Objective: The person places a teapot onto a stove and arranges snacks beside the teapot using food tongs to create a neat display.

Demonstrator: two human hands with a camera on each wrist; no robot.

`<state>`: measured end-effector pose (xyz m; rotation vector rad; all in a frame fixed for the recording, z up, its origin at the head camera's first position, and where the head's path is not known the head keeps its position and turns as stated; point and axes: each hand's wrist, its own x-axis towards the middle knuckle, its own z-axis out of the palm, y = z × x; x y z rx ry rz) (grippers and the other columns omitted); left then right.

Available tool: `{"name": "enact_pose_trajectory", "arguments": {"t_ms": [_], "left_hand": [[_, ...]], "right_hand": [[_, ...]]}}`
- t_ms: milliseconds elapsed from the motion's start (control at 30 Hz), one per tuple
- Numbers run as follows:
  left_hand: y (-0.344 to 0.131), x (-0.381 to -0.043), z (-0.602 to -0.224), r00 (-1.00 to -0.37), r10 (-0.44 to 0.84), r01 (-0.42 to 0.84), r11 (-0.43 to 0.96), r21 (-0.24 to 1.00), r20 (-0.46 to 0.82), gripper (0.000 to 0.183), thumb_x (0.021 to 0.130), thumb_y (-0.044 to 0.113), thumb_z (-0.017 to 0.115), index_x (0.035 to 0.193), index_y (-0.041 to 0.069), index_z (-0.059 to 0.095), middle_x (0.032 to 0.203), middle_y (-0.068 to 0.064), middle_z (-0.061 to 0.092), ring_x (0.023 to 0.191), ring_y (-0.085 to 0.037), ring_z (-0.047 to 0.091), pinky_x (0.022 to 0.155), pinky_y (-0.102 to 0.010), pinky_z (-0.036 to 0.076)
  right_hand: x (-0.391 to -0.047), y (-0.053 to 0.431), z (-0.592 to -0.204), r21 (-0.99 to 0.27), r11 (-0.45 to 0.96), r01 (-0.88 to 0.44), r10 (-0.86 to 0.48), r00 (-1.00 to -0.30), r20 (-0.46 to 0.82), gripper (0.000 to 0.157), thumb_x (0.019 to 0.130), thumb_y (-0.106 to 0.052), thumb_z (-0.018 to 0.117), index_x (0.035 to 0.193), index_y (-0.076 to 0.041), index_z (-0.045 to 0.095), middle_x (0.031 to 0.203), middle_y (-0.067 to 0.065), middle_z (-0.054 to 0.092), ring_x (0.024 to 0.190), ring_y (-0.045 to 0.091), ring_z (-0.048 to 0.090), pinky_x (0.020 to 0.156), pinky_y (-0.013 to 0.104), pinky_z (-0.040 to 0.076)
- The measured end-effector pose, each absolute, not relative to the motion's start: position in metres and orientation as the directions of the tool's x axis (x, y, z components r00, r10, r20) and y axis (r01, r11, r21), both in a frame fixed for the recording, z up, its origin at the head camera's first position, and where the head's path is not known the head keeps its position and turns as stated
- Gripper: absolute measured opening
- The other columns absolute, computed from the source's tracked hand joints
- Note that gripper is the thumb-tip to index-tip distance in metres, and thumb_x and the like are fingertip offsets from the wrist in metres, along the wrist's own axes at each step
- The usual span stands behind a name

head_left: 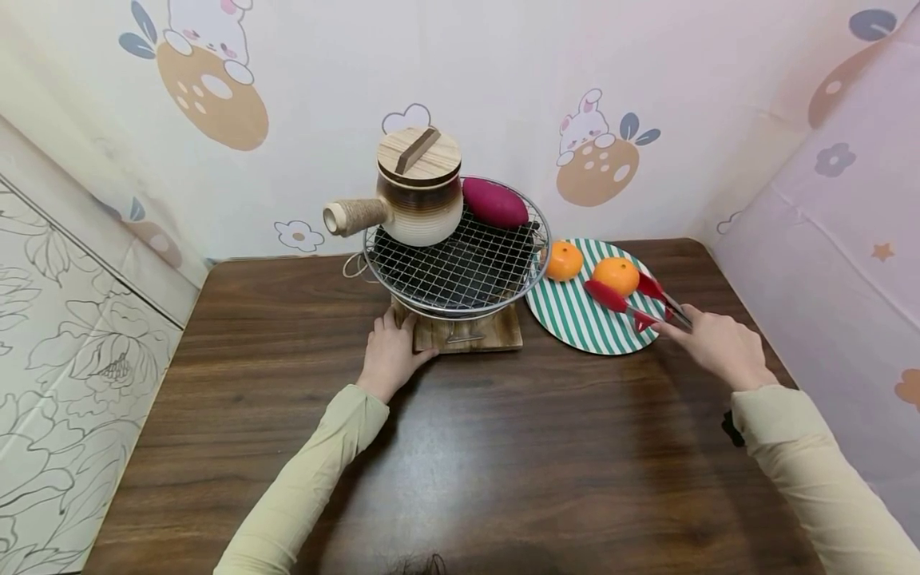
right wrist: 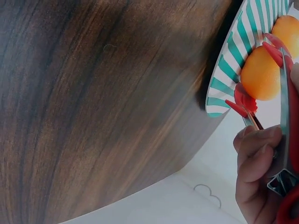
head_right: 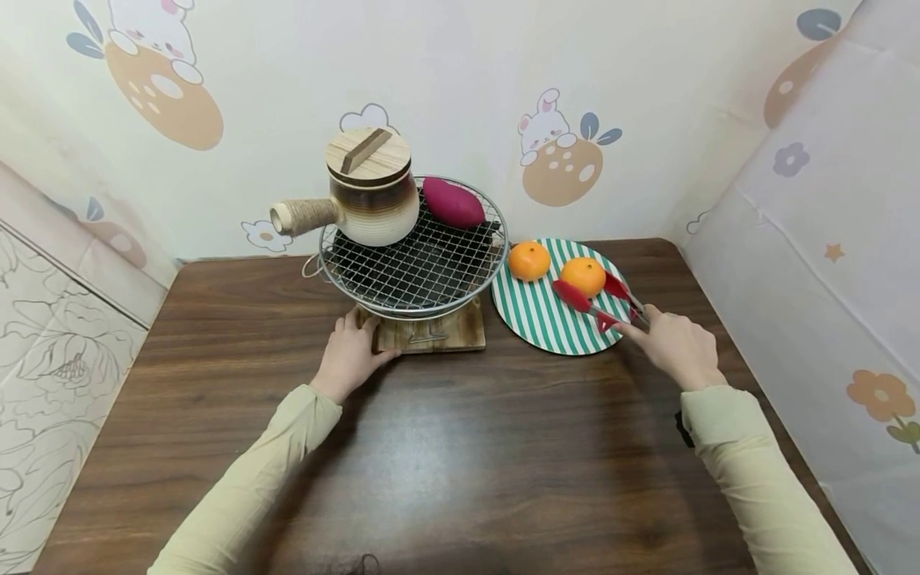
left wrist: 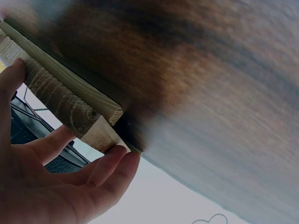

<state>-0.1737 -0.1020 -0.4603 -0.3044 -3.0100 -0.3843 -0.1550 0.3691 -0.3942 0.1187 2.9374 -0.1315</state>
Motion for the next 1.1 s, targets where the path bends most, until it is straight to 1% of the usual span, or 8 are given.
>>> {"name": "enact_pose_trajectory", "arguments": {"t_ms": [133,267,433,667,833,900,967,1100], "left_hand": [[-0.102,-0.174,-0.460,-0.976,0.187,0.208,0.951,0.230,0.110,0.078,0.079,0.055,0.071,0.137,0.007,0.053,0.137,-0.032,0.046,0.116,-0.045,0.051,0.086,-0.050,0.051],[-0.101,-0.173,-0.460,-0.976,0.188,0.208,0.951,0.229,0.107,0.078,0.079,0.055,0.071,0.138,0.007,0.053,0.137,-0.032,0.046,0.116,-0.044,0.050,0.086,-0.050,0.051],[-0.102,-0.173,-0.460,-0.976,0.187,0.207,0.951,0.229,0.108,0.079,0.079,0.055,0.071,0.138,0.007,0.052,0.137,-0.031,0.045,0.117,-0.044,0.050,0.086,-0.050,0.051],[-0.102,-0.173,-0.460,-0.976,0.187,0.209,0.950,0.233,0.116,0.078,0.079,0.055,0.071,0.137,0.006,0.053,0.137,-0.031,0.046,0.117,-0.043,0.050,0.086,-0.050,0.051],[-0.102,-0.173,-0.462,-0.974,0.188,0.215,0.947,0.238,0.129,0.077,0.078,0.054,0.072,0.136,0.006,0.054,0.136,-0.032,0.047,0.117,-0.044,0.050,0.086,-0.051,0.051],[-0.102,-0.173,-0.461,-0.973,0.189,0.217,0.946,0.240,0.134,0.078,0.078,0.054,0.073,0.136,0.006,0.054,0.136,-0.032,0.047,0.116,-0.044,0.051,0.085,-0.051,0.051],[-0.102,-0.173,-0.461,-0.973,0.190,0.217,0.947,0.238,0.134,0.078,0.078,0.054,0.072,0.136,0.006,0.054,0.136,-0.032,0.047,0.115,-0.043,0.051,0.084,-0.050,0.052],[-0.102,-0.173,-0.460,-0.973,0.189,0.216,0.948,0.235,0.129,0.078,0.078,0.055,0.072,0.136,0.006,0.054,0.136,-0.032,0.047,0.115,-0.043,0.051,0.084,-0.050,0.052]], "right_hand": [[-0.154,0.370,-0.393,-0.087,0.991,0.097,0.078,-0.978,-0.194,0.093,0.089,-0.074,0.033,0.141,0.003,0.038,0.110,0.037,0.058,0.067,0.032,0.056,0.043,0.038,0.038],[-0.153,0.373,-0.389,-0.096,0.989,0.108,0.090,-0.980,-0.177,0.092,0.090,-0.074,0.034,0.143,0.001,0.037,0.118,0.039,0.054,0.074,0.038,0.059,0.043,0.039,0.037],[-0.153,0.377,-0.379,-0.109,0.988,0.110,0.092,-0.984,-0.154,0.091,0.090,-0.073,0.035,0.144,0.000,0.037,0.117,0.038,0.055,0.079,0.043,0.058,0.045,0.038,0.036],[-0.154,0.375,-0.358,-0.119,0.987,0.105,0.092,-0.990,-0.104,0.090,0.089,-0.072,0.038,0.145,-0.002,0.037,0.112,0.039,0.055,0.073,0.043,0.056,0.045,0.040,0.035],[-0.152,0.369,-0.340,-0.137,0.988,0.068,0.062,-0.997,-0.054,0.080,0.090,-0.069,0.042,0.140,-0.006,0.043,0.099,0.032,0.059,0.070,0.043,0.055,0.044,0.040,0.034],[-0.150,0.365,-0.332,-0.144,0.988,0.055,0.050,-0.998,-0.037,0.076,0.091,-0.067,0.044,0.138,-0.007,0.045,0.091,0.027,0.059,0.069,0.041,0.054,0.044,0.040,0.033],[-0.149,0.361,-0.324,-0.147,0.988,0.048,0.044,-0.999,-0.027,0.075,0.091,-0.066,0.044,0.139,-0.008,0.044,0.088,0.025,0.059,0.069,0.040,0.054,0.044,0.039,0.032],[-0.146,0.351,-0.310,-0.146,0.989,0.023,0.024,-1.000,0.003,0.069,0.091,-0.066,0.045,0.135,-0.013,0.046,0.072,0.016,0.051,0.065,0.035,0.050,0.045,0.037,0.029]]}}
